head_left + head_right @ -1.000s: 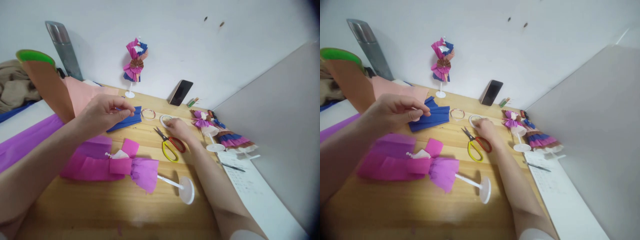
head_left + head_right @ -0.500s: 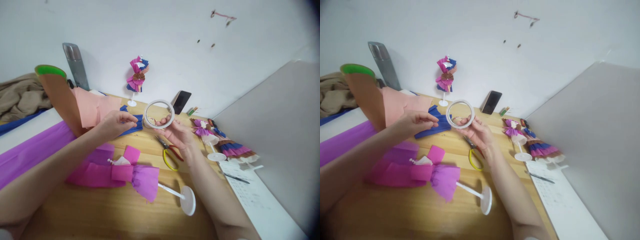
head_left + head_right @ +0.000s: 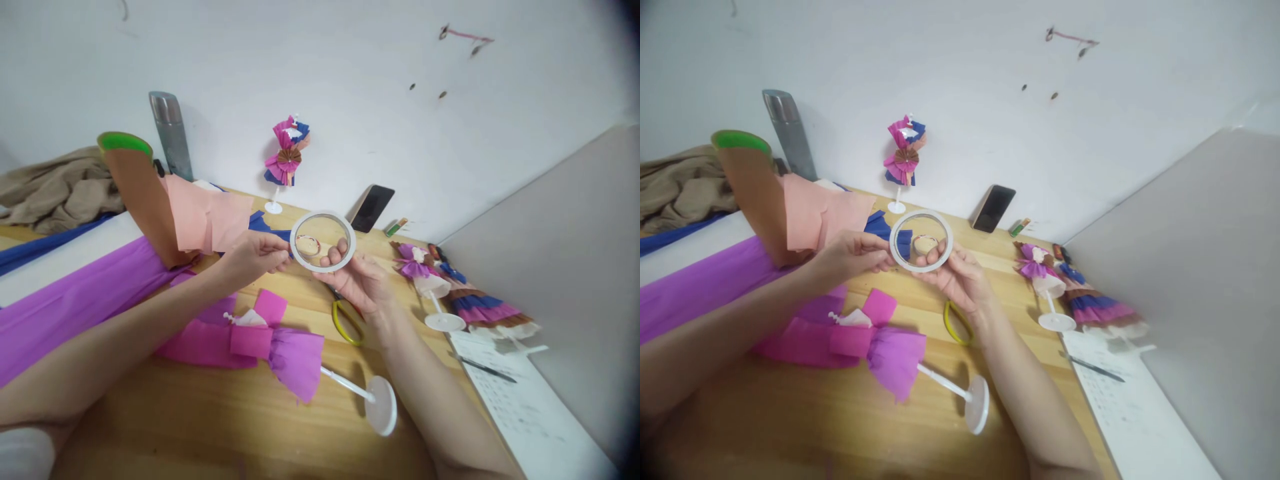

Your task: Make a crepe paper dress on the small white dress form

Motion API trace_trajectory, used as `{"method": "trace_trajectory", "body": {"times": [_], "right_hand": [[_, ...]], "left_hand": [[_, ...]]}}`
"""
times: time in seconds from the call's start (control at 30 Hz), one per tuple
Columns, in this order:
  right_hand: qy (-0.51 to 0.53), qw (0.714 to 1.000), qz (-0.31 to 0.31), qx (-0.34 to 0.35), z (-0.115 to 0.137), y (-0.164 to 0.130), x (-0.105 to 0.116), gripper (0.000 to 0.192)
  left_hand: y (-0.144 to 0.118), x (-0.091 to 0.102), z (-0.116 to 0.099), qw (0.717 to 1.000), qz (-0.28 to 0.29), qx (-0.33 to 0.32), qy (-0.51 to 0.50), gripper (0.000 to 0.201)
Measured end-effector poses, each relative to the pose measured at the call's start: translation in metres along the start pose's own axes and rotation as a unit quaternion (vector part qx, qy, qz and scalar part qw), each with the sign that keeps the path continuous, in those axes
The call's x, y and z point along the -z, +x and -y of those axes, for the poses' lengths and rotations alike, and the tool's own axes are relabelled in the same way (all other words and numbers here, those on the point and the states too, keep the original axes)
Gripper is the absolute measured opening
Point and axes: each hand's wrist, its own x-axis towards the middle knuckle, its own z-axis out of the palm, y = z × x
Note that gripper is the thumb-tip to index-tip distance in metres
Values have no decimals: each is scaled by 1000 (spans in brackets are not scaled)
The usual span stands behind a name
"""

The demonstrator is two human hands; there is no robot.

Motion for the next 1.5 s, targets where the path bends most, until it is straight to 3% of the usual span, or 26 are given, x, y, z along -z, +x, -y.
{"method": "trace_trajectory", "body": {"times": [0.1, 0.23, 0.33, 0.53, 0.77, 0.83, 0.93, 1.03, 1.1, 1.2, 1.27, 1.37, 1.5], "right_hand": [[9, 1000, 1, 3, 0, -1, 0, 22], [17, 1000, -15, -7, -3, -2, -2, 24], [-1, 1000, -22, -23, -5, -2, -4, 23], [-13, 997, -36, -73, -6, -2, -4, 25], [-92, 988, -64, -101, -9, 0, 2, 39], [-147, 982, -87, -75, -8, -1, 3, 36], [-275, 954, -113, 24, -2, -5, 0, 33], [-389, 918, -21, 71, 7, -9, -6, 36], [-442, 892, 52, 73, 11, -10, -9, 26], [-503, 856, 64, 95, 11, -11, -13, 31], [-514, 851, 53, 92, 10, -12, -15, 35], [-490, 866, 59, 84, 7, -14, -17, 33], [-489, 862, 9, 131, 2, -14, -19, 27]], "left_hand": [[-1, 3, 1, 996, 53, 22, -72, 20], [0, 5, 7, 970, 104, 71, -208, 36], [1, 3, 10, 960, 104, 85, -246, 37], [-2, 0, 7, 964, 81, 41, -249, 32], [-4, 1, 3, 967, 49, 85, -233, 32], [-3, 1, 1, 966, 30, 103, -234, 31], [0, 2, -3, 966, 6, 127, -226, 33], [1, 2, -4, 964, 6, 141, -223, 35], [2, 1, -3, 964, 19, 151, -220, 37], [2, 1, 2, 962, 36, 162, -215, 38], [4, 2, 6, 962, 39, 156, -221, 37], [7, 5, 8, 960, 40, 141, -238, 39], [9, 10, 8, 986, 4, 102, -129, 42]]}}
